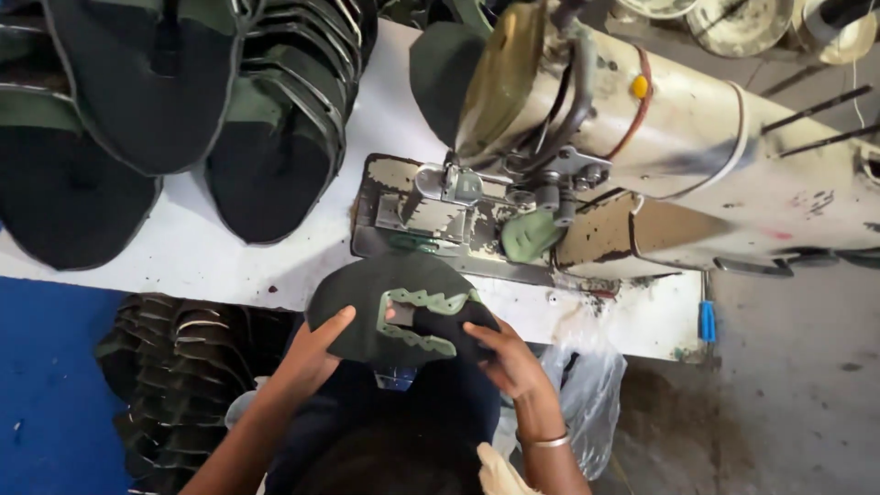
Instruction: The person uses a sewing machine to stitch the upper part of a black sandal to its sole. They repeatedly pick up sandals from a stack, position them under the needle, and guide them through the machine to sew the edges.
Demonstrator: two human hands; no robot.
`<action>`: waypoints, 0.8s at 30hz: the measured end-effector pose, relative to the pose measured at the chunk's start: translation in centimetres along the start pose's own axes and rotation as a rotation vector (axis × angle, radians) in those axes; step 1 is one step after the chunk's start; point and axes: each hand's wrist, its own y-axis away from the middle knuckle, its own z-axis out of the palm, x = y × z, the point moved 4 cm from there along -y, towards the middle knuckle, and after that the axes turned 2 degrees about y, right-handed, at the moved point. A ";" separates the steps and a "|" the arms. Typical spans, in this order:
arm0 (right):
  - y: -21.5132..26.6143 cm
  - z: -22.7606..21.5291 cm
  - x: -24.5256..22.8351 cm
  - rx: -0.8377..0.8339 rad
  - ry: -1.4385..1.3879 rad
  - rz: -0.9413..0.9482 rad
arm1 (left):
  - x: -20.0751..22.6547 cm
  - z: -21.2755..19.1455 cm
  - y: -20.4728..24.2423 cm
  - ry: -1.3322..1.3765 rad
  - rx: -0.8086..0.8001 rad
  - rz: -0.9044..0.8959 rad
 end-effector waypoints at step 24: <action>0.6 6.9 -0.6 -0.073 -0.203 0.013 | -0.5 0.5 0.8 -0.064 0.120 -0.072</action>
